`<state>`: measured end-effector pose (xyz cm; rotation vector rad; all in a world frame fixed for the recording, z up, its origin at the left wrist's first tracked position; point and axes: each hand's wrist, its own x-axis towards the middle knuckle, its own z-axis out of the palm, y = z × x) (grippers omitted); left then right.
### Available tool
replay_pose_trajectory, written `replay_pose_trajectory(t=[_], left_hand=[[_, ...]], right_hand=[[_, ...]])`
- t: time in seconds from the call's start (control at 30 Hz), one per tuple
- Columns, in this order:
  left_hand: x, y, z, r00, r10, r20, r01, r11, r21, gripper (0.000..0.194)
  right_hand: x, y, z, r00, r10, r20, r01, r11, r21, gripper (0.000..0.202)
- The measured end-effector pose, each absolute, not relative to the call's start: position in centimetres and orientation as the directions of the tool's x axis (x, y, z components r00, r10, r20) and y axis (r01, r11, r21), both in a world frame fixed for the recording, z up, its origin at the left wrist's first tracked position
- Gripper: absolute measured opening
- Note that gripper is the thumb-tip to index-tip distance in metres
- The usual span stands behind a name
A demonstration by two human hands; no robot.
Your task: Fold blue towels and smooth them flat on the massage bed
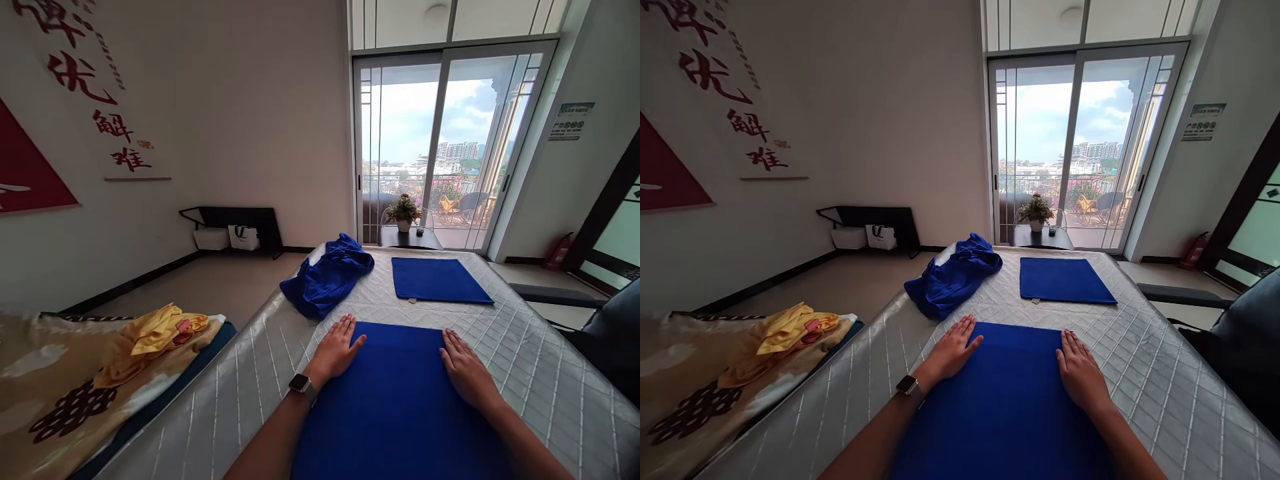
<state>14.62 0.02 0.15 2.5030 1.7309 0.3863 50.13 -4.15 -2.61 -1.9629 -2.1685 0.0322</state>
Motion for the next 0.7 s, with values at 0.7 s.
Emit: replay_pose_trajectory(t=[0.7], left_hand=[[14.0, 0.9, 0.3, 0.382, 0.91, 0.164, 0.91, -0.401, 0.103, 0.074]], right_hand=[[48.1, -6.5, 0.0, -0.039, 0.999, -0.003, 0.98, 0.037, -0.197, 0.069]])
